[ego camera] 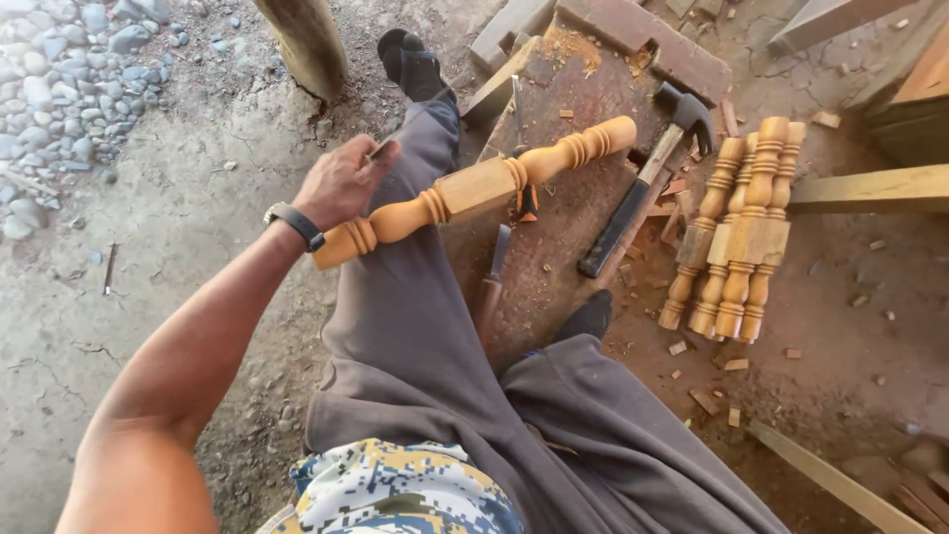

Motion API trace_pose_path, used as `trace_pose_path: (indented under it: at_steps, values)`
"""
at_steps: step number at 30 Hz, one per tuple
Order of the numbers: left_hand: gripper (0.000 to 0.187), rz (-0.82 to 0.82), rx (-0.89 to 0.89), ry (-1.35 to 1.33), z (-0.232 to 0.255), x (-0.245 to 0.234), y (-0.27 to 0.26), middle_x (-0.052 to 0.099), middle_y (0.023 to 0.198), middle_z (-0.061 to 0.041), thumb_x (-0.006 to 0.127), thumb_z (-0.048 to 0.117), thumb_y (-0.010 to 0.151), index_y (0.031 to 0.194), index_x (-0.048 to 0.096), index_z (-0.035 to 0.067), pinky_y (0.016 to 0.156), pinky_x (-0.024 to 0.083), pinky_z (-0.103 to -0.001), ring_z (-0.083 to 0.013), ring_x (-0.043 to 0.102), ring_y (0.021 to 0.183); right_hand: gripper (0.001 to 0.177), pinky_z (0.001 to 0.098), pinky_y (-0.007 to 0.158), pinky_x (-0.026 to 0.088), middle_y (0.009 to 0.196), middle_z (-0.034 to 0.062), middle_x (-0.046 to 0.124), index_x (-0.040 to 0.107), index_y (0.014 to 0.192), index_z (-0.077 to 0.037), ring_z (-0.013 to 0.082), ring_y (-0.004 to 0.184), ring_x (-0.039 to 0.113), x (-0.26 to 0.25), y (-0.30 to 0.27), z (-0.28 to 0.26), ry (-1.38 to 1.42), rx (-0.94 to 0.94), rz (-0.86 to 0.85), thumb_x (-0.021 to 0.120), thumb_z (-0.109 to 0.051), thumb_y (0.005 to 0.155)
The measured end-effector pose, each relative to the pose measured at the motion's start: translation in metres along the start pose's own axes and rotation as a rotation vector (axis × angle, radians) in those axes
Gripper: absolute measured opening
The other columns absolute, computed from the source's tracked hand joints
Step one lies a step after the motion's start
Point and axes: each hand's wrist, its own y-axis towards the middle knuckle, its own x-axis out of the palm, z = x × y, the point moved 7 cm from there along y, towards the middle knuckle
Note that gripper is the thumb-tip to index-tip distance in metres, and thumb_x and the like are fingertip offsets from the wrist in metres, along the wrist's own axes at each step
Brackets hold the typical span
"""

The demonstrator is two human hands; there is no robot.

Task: Carving and measuring a wooden furniture leg using a hammer, chisel, and square ruler

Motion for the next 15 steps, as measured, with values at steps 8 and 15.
trace_pose_path:
  at_steps: [8, 15]
  values:
    - [0.057, -0.018, 0.058, -0.144, 0.0, -0.003, 0.001, 0.078, 0.096, -0.018, 0.049, 0.077, 0.115, 0.114, 0.073, 0.026, 0.098, 0.056, -0.063, -0.0485, 0.075, 0.112, 0.012, 0.0408, 0.087, 0.066, 0.102, 0.0043, 0.085, 0.088, 0.112, -0.026, 0.0279, 0.101, 0.083, 0.284, 0.065, -0.164, 0.186, 0.169, -0.295, 0.086, -0.034, 0.103]
    - [0.055, 0.123, 0.068, -0.189, 0.061, -0.043, -0.044, 0.072, 0.091, -0.019, 0.045, 0.074, 0.118, 0.111, 0.066, 0.024, 0.092, 0.054, -0.064, -0.0489, 0.076, 0.104, 0.053, 0.0595, 0.084, 0.066, 0.104, 0.0203, 0.084, 0.074, 0.137, -0.013, 0.0466, 0.102, 0.082, 0.408, 0.062, -0.285, 0.568, 0.239, -0.379, 0.093, -0.035, 0.092]
